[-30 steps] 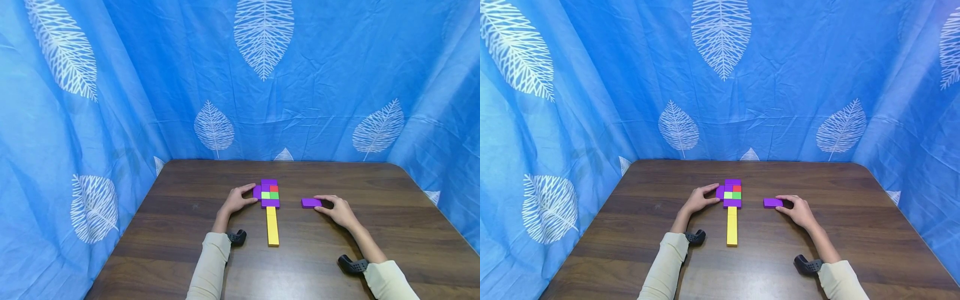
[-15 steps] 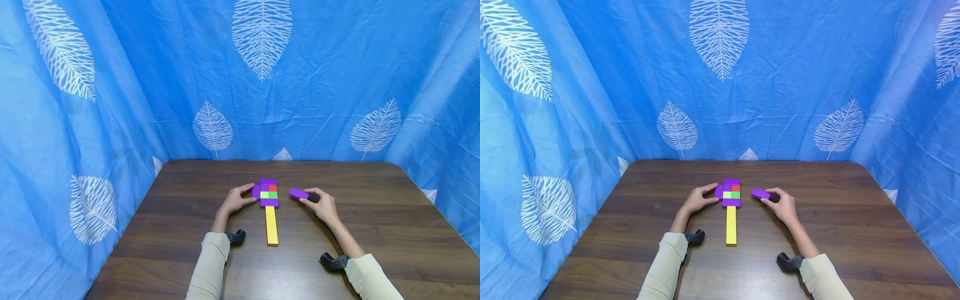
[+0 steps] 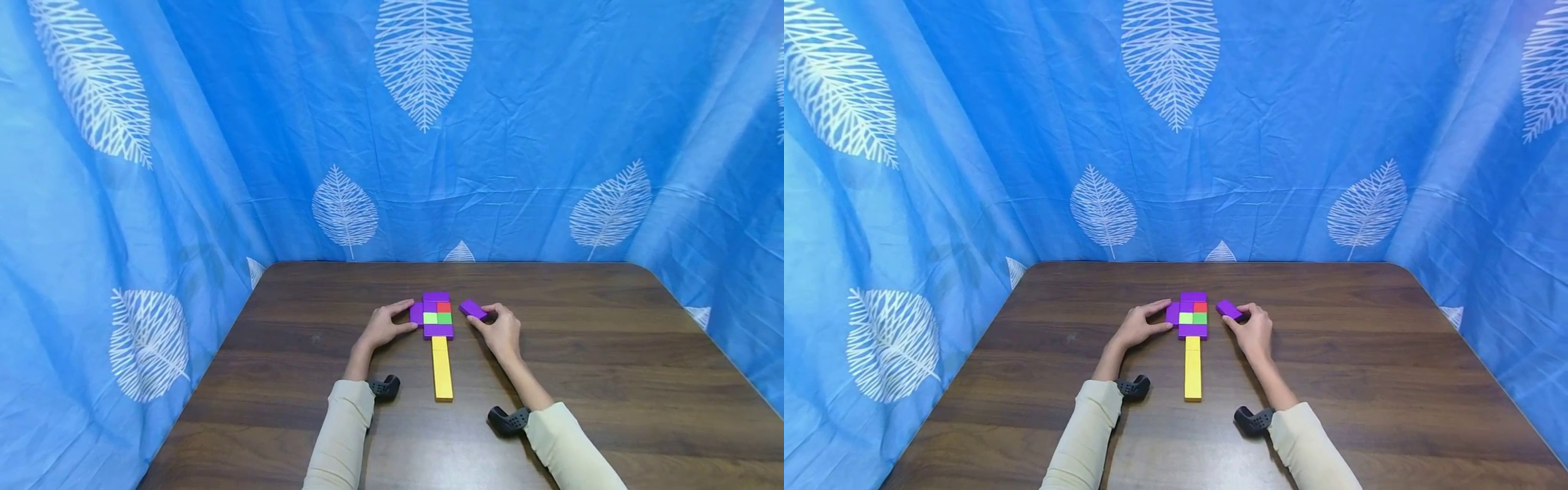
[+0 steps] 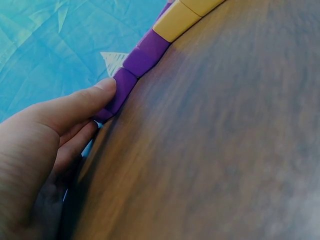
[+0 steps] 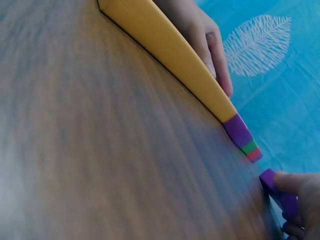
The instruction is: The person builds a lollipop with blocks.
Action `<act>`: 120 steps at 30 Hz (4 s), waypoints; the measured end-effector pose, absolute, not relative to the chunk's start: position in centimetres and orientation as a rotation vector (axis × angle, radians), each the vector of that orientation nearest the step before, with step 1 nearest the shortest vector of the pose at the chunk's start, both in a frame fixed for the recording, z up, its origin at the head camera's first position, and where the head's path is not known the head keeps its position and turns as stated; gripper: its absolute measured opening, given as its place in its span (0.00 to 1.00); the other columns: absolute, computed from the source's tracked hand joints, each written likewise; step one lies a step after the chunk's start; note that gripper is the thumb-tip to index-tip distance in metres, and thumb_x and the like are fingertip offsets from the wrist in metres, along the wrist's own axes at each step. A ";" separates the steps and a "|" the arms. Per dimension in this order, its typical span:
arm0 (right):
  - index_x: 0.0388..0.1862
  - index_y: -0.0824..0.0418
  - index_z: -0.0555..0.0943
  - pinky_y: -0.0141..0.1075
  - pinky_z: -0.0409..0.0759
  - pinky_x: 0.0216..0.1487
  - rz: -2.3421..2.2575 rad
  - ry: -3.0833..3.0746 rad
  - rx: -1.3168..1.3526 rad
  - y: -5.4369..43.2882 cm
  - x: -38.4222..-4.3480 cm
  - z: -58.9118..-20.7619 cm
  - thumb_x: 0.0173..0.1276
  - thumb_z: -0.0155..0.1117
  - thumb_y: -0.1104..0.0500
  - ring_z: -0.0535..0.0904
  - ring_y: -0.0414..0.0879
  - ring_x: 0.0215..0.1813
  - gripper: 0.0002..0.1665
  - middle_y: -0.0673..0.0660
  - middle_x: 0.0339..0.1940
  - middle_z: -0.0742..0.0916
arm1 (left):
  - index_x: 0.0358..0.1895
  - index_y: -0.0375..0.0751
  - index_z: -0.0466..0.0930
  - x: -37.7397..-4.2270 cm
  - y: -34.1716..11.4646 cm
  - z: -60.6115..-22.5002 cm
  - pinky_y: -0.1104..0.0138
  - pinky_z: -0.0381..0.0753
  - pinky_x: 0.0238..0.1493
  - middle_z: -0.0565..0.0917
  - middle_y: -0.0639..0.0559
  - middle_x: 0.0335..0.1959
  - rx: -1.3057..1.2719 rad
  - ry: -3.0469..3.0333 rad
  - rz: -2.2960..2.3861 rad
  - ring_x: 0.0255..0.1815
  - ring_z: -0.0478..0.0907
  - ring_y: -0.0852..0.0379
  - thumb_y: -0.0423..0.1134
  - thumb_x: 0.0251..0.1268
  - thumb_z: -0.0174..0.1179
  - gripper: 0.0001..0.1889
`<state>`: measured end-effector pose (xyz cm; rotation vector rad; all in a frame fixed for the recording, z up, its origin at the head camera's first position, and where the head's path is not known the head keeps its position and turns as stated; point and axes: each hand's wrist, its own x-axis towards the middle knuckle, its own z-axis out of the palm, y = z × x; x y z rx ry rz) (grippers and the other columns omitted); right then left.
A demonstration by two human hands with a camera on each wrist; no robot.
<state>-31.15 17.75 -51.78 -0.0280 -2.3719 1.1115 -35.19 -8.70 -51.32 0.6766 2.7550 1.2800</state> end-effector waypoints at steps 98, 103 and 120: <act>0.61 0.66 0.72 0.53 0.69 0.56 0.980 -2.618 0.573 18.6 -32.8 -52.8 0.57 0.69 0.51 0.70 0.58 0.55 0.36 0.61 0.58 0.78 | 0.64 0.44 0.69 -35.0 -8.7 -51.3 0.58 0.62 0.65 0.70 0.51 0.64 0.691 2.757 1.254 0.66 0.63 0.52 0.50 0.56 0.64 0.32; 0.62 0.65 0.72 0.54 0.69 0.55 0.964 -2.630 0.565 18.5 -32.8 -52.8 0.57 0.69 0.51 0.69 0.58 0.55 0.36 0.61 0.59 0.78 | 0.64 0.44 0.69 -35.0 -8.7 -51.2 0.58 0.61 0.65 0.69 0.52 0.64 0.687 2.755 1.258 0.66 0.62 0.52 0.50 0.57 0.64 0.32; 0.63 0.64 0.71 0.54 0.67 0.56 0.967 -2.666 0.545 18.3 -32.8 -52.8 0.60 0.66 0.50 0.68 0.58 0.57 0.35 0.60 0.59 0.77 | 0.64 0.43 0.70 -35.3 -8.9 -51.7 0.60 0.62 0.64 0.70 0.52 0.63 0.711 2.759 1.273 0.65 0.63 0.54 0.49 0.56 0.64 0.32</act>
